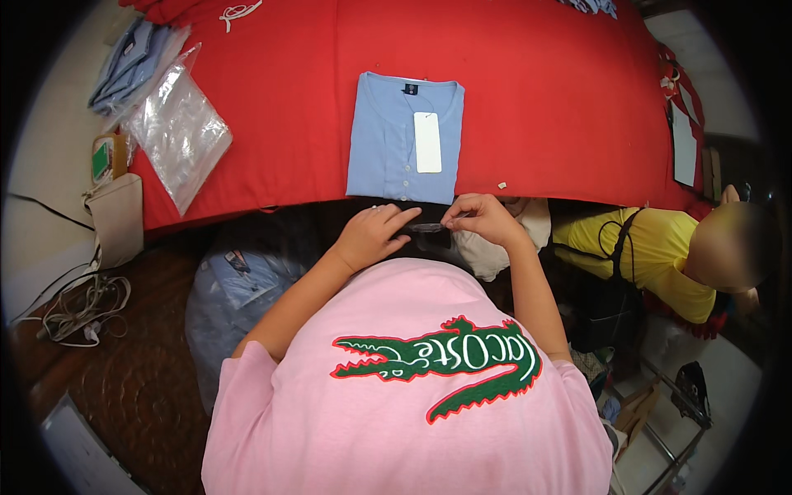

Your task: The person places folded blue shirts into clear plastic bags, smooths the bags to remove air, and stacks the packaged shirts on a red surface.

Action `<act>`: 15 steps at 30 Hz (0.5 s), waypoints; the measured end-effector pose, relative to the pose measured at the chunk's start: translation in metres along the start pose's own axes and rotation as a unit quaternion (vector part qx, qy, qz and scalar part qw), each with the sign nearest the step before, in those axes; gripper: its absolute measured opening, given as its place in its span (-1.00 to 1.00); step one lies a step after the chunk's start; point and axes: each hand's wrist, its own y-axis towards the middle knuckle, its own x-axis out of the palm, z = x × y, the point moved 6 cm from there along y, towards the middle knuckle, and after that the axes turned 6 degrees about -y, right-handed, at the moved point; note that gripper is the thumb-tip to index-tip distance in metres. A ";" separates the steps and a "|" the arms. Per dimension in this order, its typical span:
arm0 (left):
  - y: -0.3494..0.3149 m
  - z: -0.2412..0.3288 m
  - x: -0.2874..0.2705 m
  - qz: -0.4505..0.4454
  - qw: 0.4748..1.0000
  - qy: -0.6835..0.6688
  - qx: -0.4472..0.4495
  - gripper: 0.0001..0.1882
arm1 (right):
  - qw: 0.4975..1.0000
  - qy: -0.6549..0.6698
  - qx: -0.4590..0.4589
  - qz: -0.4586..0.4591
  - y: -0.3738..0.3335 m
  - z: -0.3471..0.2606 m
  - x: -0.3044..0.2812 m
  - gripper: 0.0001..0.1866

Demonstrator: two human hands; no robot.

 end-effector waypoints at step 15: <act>-0.033 -0.060 -0.009 0.048 0.965 -0.037 -0.254 -0.82 | 0.975 -0.043 -0.040 0.216 0.013 0.019 -0.039 -0.87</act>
